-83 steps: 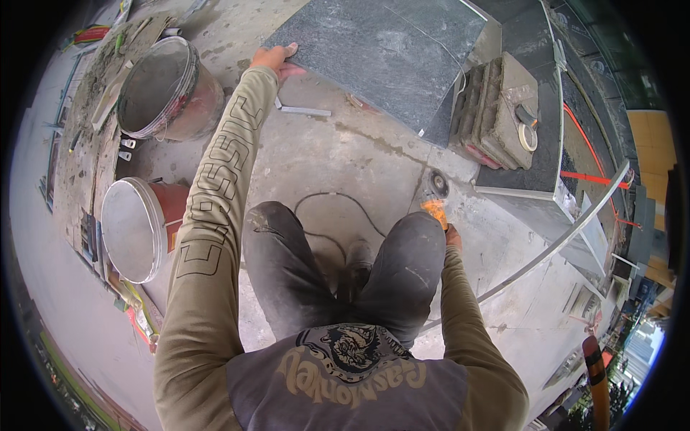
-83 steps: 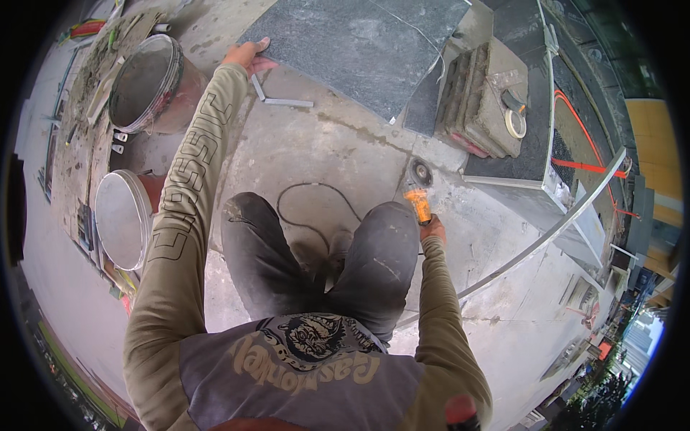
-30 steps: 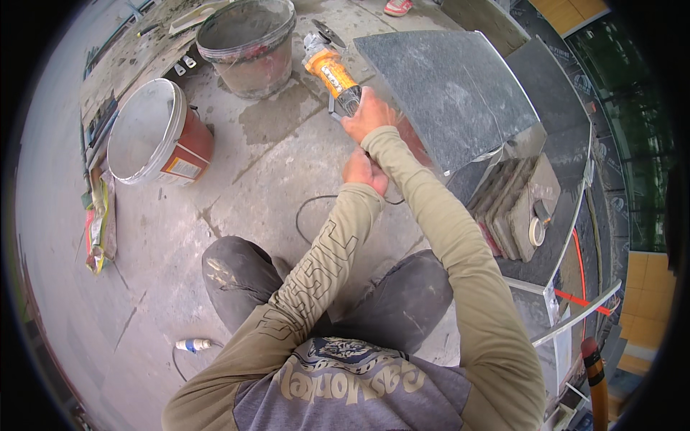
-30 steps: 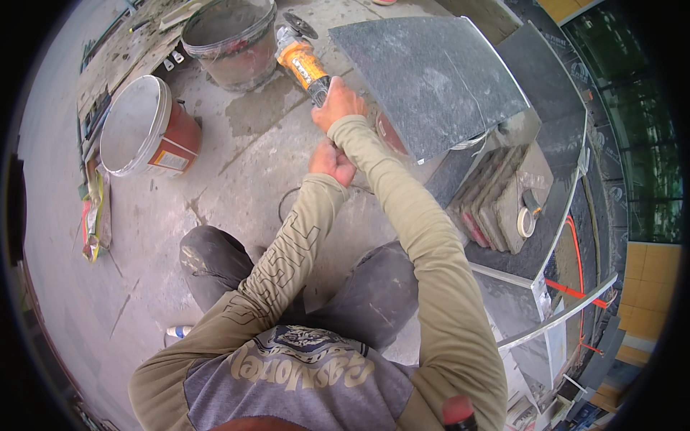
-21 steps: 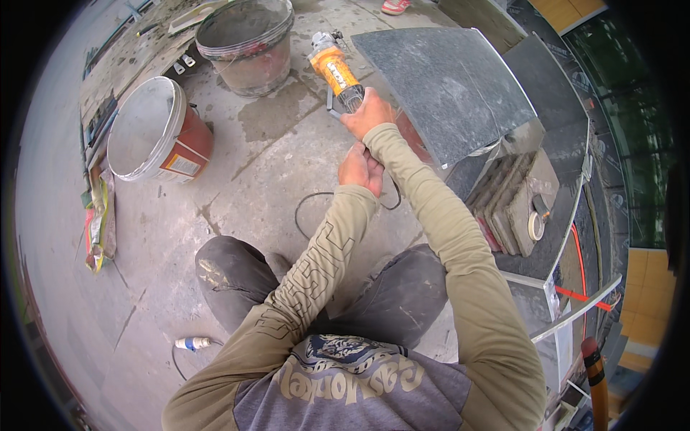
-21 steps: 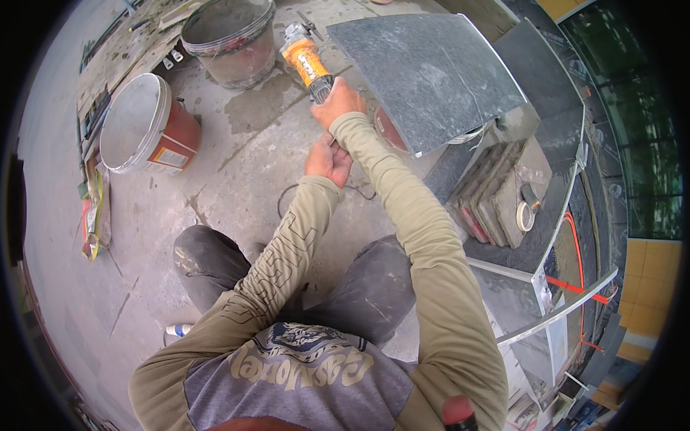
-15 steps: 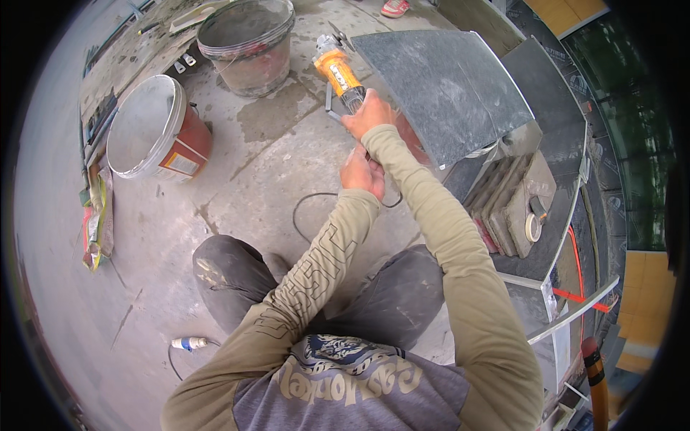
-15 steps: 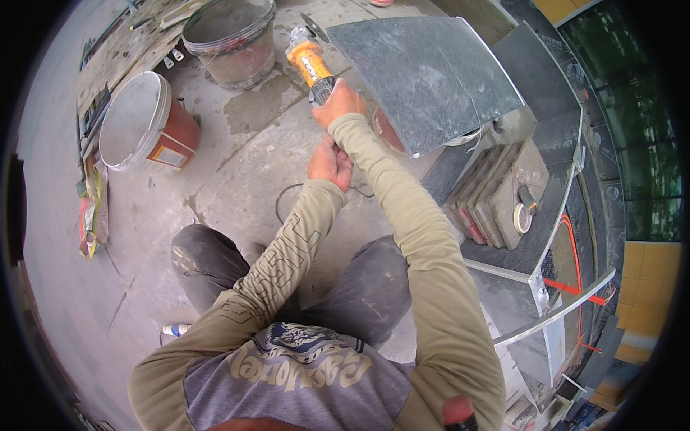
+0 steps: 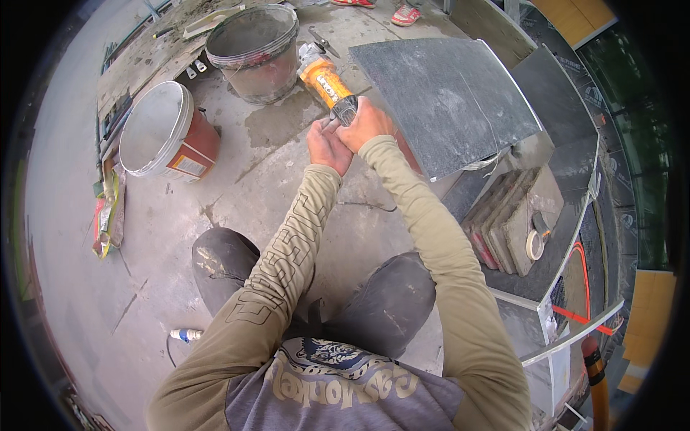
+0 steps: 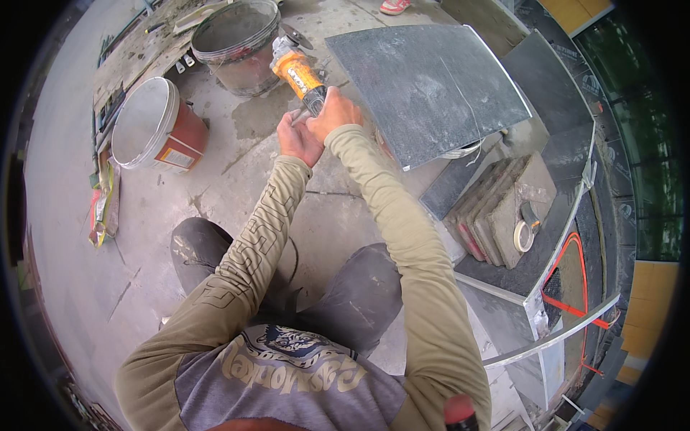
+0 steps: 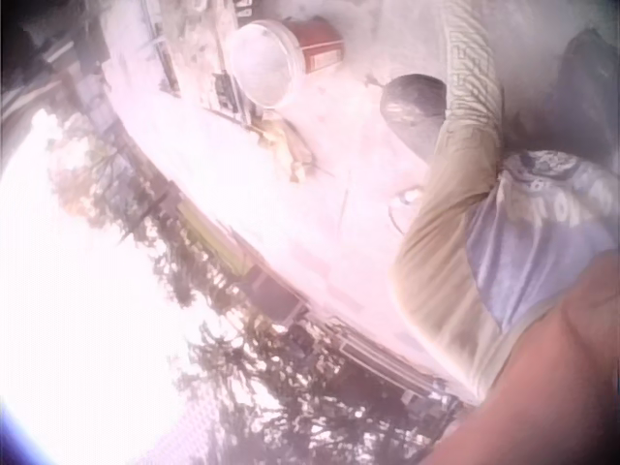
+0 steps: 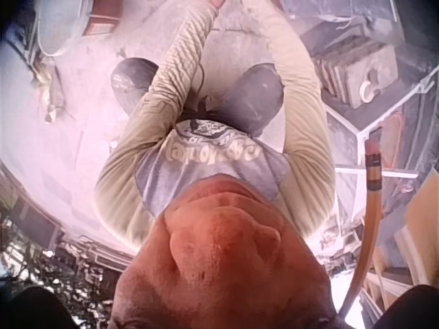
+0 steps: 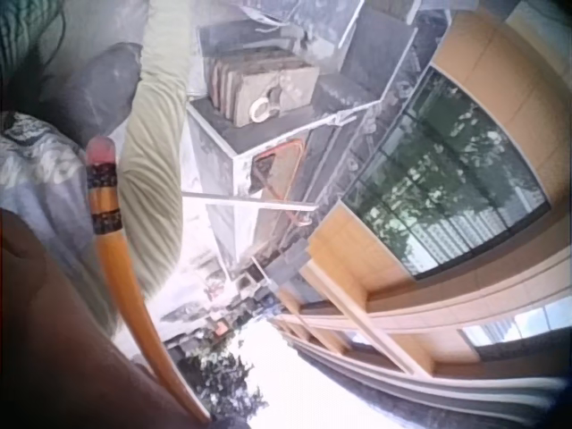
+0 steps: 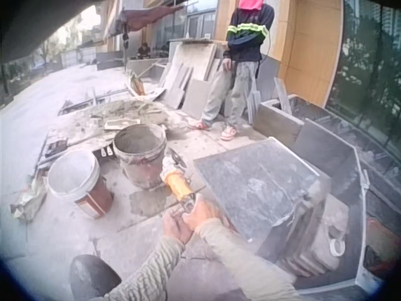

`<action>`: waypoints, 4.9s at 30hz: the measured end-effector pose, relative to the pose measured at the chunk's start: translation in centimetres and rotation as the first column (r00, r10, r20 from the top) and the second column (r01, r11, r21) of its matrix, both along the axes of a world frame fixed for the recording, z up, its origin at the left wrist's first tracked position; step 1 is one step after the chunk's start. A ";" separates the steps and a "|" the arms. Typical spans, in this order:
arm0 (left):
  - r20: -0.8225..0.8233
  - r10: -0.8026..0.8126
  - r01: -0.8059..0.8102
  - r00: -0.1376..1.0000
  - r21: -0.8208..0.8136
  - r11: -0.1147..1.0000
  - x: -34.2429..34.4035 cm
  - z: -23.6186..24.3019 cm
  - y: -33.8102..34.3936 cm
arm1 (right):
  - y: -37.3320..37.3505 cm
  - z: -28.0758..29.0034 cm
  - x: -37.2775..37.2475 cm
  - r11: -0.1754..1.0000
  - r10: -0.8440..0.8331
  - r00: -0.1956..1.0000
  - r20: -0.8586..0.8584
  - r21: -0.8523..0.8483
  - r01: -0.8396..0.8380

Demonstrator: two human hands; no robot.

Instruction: The person uses an angle grinder to cut a dark stone tile on the floor. They guide the tool along a marked line, then reposition the tile to continue cutting another edge.

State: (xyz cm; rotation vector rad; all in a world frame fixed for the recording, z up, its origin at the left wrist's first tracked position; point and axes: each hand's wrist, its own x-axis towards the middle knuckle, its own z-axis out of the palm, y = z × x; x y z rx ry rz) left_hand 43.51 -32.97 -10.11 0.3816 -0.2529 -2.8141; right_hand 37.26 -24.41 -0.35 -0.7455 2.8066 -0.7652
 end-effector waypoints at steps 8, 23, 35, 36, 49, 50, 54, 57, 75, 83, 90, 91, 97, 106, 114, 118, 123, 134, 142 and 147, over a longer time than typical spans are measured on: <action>0.283 0.143 -0.128 0.948 -0.073 0.989 3.5 -2.0 4.3 | 0.2 -2.1 -1.9 0.938 0.045 0.999 0.016 -0.345 -0.037; -0.089 0.024 -0.035 0.996 -0.130 0.991 -2.9 0.2 -3.5 | 1.2 -1.5 0.7 0.995 0.063 0.995 0.082 0.078 -0.070; -0.113 -0.057 0.036 0.992 -0.183 0.982 -10.1 -0.1 -7.2 | -1.0 -0.7 -1.1 0.948 0.165 0.981 -0.105 0.291 -0.129; -0.108 -0.052 0.031 0.993 -0.185 0.982 -10.0 0.0 -7.1 | -0.9 -1.2 -1.4 0.950 0.161 0.980 -0.119 0.287 -0.121; -0.095 0.010 -0.025 0.995 -0.154 0.988 -13.1 -0.9 -7.7 | -2.6 -2.9 -3.5 0.954 0.125 0.971 -0.206 0.293 -0.061; -0.081 0.006 -0.019 0.997 -0.155 0.988 -13.3 -0.9 -7.6 | -2.5 -3.0 -3.6 0.956 0.123 0.970 -0.210 0.289 -0.059; -0.088 -0.005 -0.010 0.996 -0.165 0.986 -13.5 -1.2 -7.6 | -2.1 -3.2 -3.9 0.958 0.117 0.966 -0.229 0.282 -0.050; -0.061 -0.018 0.007 0.998 -0.176 0.984 -13.5 -1.4 -7.8 | -2.2 -3.3 -4.0 0.959 0.110 0.966 -0.232 0.281 -0.041; -0.110 -0.047 0.028 0.993 -0.163 0.986 -12.8 -0.5 -8.1 | -2.1 -4.0 -4.1 0.977 0.087 0.971 -0.221 0.210 -0.040; -0.074 -0.068 0.050 0.995 -0.218 0.975 -13.7 -0.9 -9.2 | -3.0 -3.7 -4.0 0.982 0.050 0.979 -0.199 0.188 -0.012; -0.107 -0.060 0.039 0.992 -0.193 0.980 -13.7 -1.0 -9.2 | -3.1 -3.4 -4.1 0.978 0.055 0.981 -0.185 0.210 -0.016; -0.105 -0.057 0.036 0.993 -0.190 0.981 -13.8 -1.1 -9.2 | -3.1 -3.4 -4.1 0.977 0.062 0.981 -0.186 0.210 -0.022; -0.103 -0.038 0.011 0.994 -0.256 0.967 -13.9 -1.1 -9.0 | -2.9 -3.5 -4.3 0.975 0.065 0.981 -0.184 0.223 -0.022; -0.111 -0.042 0.013 0.993 -0.255 0.967 -13.9 -1.3 -9.1 | -2.8 -4.1 -4.7 0.981 0.079 0.977 -0.200 0.190 -0.040; -0.097 -0.050 0.025 0.994 -0.249 0.968 -14.0 -1.2 -9.1 | -2.8 -4.4 -4.8 0.983 0.066 0.976 -0.205 0.181 -0.029; -0.093 -0.051 0.026 0.994 -0.256 0.966 -13.9 -1.2 -9.1 | -2.9 -4.3 -4.7 0.985 0.061 0.977 -0.205 0.170 -0.026; -0.089 -0.074 0.048 0.993 -0.268 0.962 -14.2 -1.3 -9.6 | -3.2 -4.3 -4.9 0.983 0.054 0.979 -0.198 0.180 -0.018; -0.051 -0.078 0.059 0.996 -0.304 0.951 -13.5 -0.5 -9.1 | -2.8 -4.2 -4.6 0.987 0.044 0.981 -0.187 0.161 -0.013; -0.068 -0.062 0.037 0.996 -0.318 0.947 -13.2 -0.7 -8.6 | -2.3 -4.0 -4.4 0.987 0.070 0.983 -0.170 0.158 -0.043; -0.056 -0.053 0.033 0.997 -0.312 0.949 -12.9 -0.5 -8.3 | -1.9 -4.3 -4.3 0.985 0.073 0.977 -0.198 0.166 -0.040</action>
